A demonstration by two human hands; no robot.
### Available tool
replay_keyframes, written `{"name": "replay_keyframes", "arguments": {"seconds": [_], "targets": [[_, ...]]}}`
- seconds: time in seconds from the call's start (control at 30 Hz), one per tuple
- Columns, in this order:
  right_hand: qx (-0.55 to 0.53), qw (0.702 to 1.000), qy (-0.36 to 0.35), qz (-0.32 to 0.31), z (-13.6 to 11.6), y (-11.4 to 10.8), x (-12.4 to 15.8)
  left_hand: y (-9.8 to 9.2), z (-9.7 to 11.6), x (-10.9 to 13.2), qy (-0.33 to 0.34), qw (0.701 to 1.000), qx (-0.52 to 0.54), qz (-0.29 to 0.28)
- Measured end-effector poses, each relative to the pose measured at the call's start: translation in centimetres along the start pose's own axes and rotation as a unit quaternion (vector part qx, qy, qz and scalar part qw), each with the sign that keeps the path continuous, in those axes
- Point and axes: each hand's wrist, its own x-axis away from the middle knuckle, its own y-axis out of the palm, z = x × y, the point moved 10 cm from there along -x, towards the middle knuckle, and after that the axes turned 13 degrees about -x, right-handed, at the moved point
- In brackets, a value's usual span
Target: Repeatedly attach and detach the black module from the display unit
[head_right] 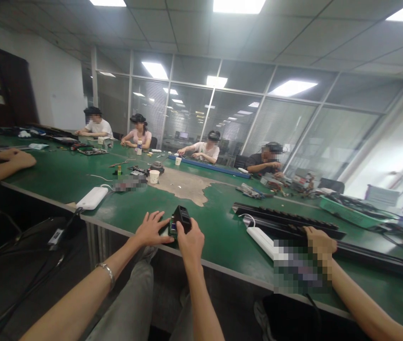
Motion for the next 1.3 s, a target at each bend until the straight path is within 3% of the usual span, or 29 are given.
{"name": "replay_keyframes", "arguments": {"seconds": [0.27,0.6,1.0,1.3], "targets": [[0.116,0.992,0.007,-0.046,-2.4,2.0,0.0,0.1,-0.2,0.2,-0.002,1.000,0.008,-0.002],[0.176,0.980,-0.004,-0.090,-2.6,3.3,1.0,0.3,-0.2,0.0,0.001,1.000,0.000,0.007],[0.108,0.983,-0.002,-0.145,-0.4,3.8,0.5,0.3,-0.1,0.0,-0.004,1.000,-0.005,-0.001],[0.086,0.989,-0.011,-0.117,0.2,4.1,1.9,0.2,0.0,-0.1,-0.002,1.000,-0.013,0.003]]}}
